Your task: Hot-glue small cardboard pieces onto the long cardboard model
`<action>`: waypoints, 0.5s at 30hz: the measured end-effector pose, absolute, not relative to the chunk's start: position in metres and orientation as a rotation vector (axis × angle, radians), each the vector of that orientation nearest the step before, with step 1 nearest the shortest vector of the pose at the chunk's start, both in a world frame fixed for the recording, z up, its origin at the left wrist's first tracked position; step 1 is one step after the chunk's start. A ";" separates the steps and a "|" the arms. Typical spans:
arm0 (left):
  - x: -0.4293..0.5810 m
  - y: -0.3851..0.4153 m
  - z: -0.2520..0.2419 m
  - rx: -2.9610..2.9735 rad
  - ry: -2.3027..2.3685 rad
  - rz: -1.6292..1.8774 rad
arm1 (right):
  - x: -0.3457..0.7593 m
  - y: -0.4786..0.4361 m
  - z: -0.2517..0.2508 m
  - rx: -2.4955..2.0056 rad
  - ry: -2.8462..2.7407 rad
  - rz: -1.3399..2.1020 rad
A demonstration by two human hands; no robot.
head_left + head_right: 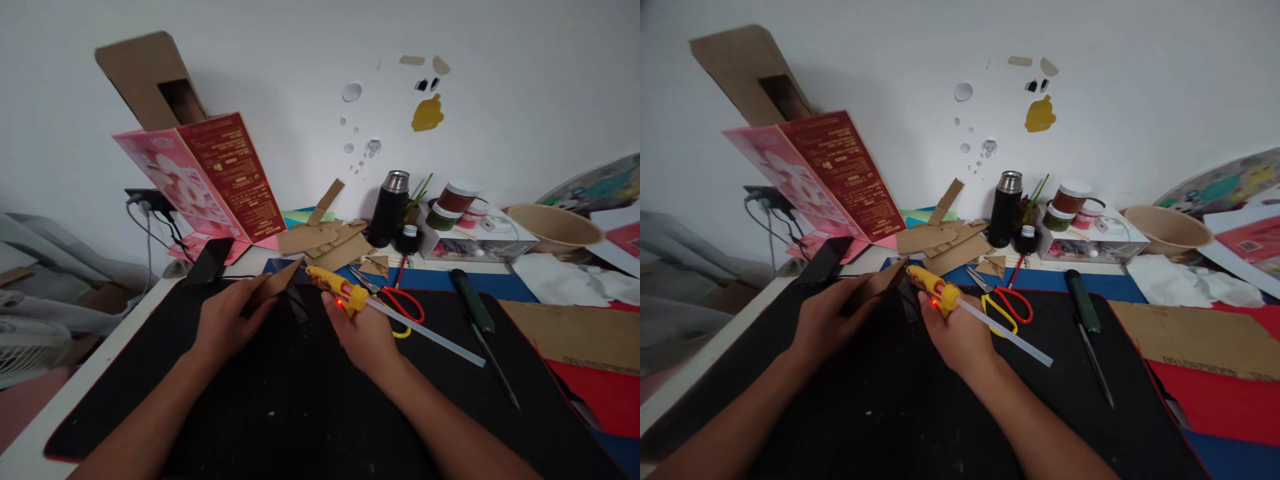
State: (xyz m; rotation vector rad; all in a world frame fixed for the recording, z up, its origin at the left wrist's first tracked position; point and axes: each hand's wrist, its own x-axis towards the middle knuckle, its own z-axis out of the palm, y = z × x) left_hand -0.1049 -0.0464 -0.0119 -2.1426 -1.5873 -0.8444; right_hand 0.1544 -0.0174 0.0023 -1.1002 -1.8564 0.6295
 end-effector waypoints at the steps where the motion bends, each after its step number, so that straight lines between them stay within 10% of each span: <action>1: -0.105 -0.046 -0.012 -2.142 -1.576 -0.840 | 0.154 -0.017 0.002 -1.094 -1.851 0.631; 15: -0.106 -0.047 -0.012 -2.139 -1.644 -0.833 | 0.154 -0.017 0.001 -1.112 -1.868 0.608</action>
